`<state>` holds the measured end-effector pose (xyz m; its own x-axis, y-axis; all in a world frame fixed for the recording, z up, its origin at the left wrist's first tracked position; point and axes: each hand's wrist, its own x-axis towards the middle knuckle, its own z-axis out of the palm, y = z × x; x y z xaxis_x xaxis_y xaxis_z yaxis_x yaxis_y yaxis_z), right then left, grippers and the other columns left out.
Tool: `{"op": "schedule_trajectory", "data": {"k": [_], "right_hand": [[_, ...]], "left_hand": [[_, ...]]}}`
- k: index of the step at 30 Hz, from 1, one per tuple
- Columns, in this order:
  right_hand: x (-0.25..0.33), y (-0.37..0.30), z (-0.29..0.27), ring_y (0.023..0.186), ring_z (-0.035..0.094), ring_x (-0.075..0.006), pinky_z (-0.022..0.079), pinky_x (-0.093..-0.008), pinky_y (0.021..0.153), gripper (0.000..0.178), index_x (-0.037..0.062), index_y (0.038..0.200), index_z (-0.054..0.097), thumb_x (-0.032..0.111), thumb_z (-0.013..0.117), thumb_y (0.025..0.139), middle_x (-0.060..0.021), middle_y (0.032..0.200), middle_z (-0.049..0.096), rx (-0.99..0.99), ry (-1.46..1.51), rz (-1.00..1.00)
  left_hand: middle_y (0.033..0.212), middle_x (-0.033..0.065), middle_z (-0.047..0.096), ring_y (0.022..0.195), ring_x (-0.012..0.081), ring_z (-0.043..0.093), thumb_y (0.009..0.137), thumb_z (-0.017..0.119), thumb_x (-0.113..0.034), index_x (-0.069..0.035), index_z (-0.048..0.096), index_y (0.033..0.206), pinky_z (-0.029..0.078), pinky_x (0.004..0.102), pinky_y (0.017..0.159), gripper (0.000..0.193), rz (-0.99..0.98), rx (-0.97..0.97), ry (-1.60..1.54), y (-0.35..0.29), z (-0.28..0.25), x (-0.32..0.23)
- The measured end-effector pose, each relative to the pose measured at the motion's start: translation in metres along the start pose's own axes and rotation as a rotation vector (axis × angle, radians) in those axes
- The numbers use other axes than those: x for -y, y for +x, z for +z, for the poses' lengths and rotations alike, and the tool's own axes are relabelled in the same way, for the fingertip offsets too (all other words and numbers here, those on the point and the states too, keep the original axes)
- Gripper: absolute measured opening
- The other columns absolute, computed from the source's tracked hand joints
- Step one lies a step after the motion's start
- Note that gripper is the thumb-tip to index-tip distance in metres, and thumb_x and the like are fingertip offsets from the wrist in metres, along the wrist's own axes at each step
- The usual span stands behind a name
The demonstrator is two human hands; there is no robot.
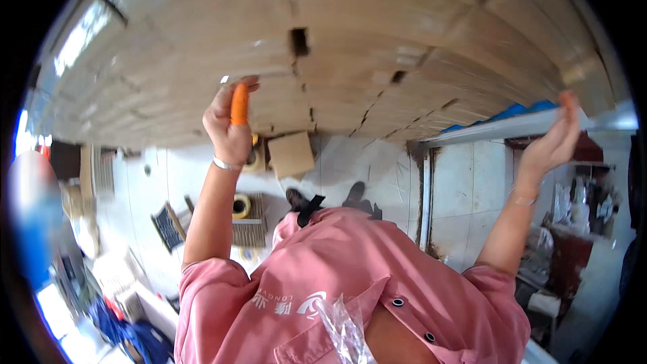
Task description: The person assembles flat cardboard boxes by folding the flaps and sealing them with a handheld tape dispenser. After sealing each box, the person stacks the finished boxes onto a growing pile against the wall.
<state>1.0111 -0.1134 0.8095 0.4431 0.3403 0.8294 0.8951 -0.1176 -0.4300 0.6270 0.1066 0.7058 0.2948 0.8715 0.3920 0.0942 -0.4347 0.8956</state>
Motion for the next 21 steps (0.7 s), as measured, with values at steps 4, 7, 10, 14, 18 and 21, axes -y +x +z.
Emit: {"op": "schedule_trajectory", "data": {"k": [4, 7, 10, 14, 18, 21], "right_hand": [[0.032, -0.197, 0.099, 0.106, 0.059, -0.0260, 0.043, -0.0380, 0.094, 0.039, -0.0005, 0.118, 0.059, 0.028, 0.056, 0.090, -0.0138, 0.116, 0.062, 0.879, 0.162, 0.217], [0.030, -0.335, 0.161, 0.089, 0.062, -0.0261, 0.047, -0.0342, 0.084, 0.042, -0.0013, 0.108, 0.062, 0.037, 0.053, 0.093, -0.0140, 0.097, 0.067, 1.336, 0.324, 0.664], [0.023, -0.428, 0.211, 0.109, 0.058, -0.0221, 0.046, -0.0341, 0.086, 0.055, 0.0016, 0.120, 0.059, 0.049, 0.047, 0.094, -0.0134, 0.114, 0.064, 1.770, 0.291, 0.954], [0.007, -0.508, 0.268, 0.113, 0.055, -0.0241, 0.045, -0.0442, 0.087, 0.066, 0.0040, 0.127, 0.053, 0.057, 0.052, 0.088, -0.0141, 0.122, 0.060, 1.818, 0.122, 1.249], [-0.044, -0.592, 0.324, 0.096, 0.053, -0.0187, 0.045, -0.0405, 0.080, 0.058, 0.0077, 0.121, 0.060, 0.053, 0.060, 0.084, -0.0057, 0.099, 0.059, 1.881, -0.048, 1.137], [-0.063, -0.637, 0.366, 0.088, 0.047, -0.0146, 0.041, -0.0355, 0.069, 0.047, 0.0091, 0.102, 0.064, 0.052, 0.063, 0.081, -0.0010, 0.092, 0.053, 1.747, -0.044, 1.010]], "left_hand": [[0.096, 0.0068, 0.067, 0.088, 0.0163, 0.064, 0.091, 0.057, -0.024, -0.004, 0.064, 0.104, 0.049, 0.0305, 0.068, 0.025, -0.785, -0.392, -0.234, -0.094, -0.094, 0.184], [0.085, 0.0045, 0.064, 0.076, 0.0156, 0.060, 0.088, 0.060, -0.040, -0.005, 0.064, 0.097, 0.047, 0.0316, 0.061, 0.037, -1.199, -0.434, -0.199, -0.195, -0.124, 0.287], [0.080, 0.0029, 0.060, 0.069, 0.0154, 0.055, 0.086, 0.059, -0.046, -0.008, 0.064, 0.099, 0.045, 0.0336, 0.059, 0.040, -1.220, -0.325, -0.105, -0.319, -0.127, 0.390], [0.086, 0.0016, 0.060, 0.074, 0.0151, 0.053, 0.084, 0.060, -0.047, -0.013, 0.061, 0.112, 0.045, 0.0364, 0.061, 0.043, -1.530, -0.496, -0.273, -0.355, -0.077, 0.424], [0.102, 0.0073, 0.062, 0.085, 0.0178, 0.058, 0.082, 0.070, -0.035, -0.002, 0.054, 0.125, 0.048, 0.0356, 0.069, 0.057, -1.532, -0.396, -0.355, -0.365, -0.035, 0.471], [0.127, 0.0225, 0.055, 0.116, 0.0255, 0.054, 0.076, 0.078, -0.015, 0.011, 0.037, 0.135, 0.042, 0.0312, 0.098, 0.076, -1.246, -0.370, -0.069, -0.393, 0.013, 0.533]]}}
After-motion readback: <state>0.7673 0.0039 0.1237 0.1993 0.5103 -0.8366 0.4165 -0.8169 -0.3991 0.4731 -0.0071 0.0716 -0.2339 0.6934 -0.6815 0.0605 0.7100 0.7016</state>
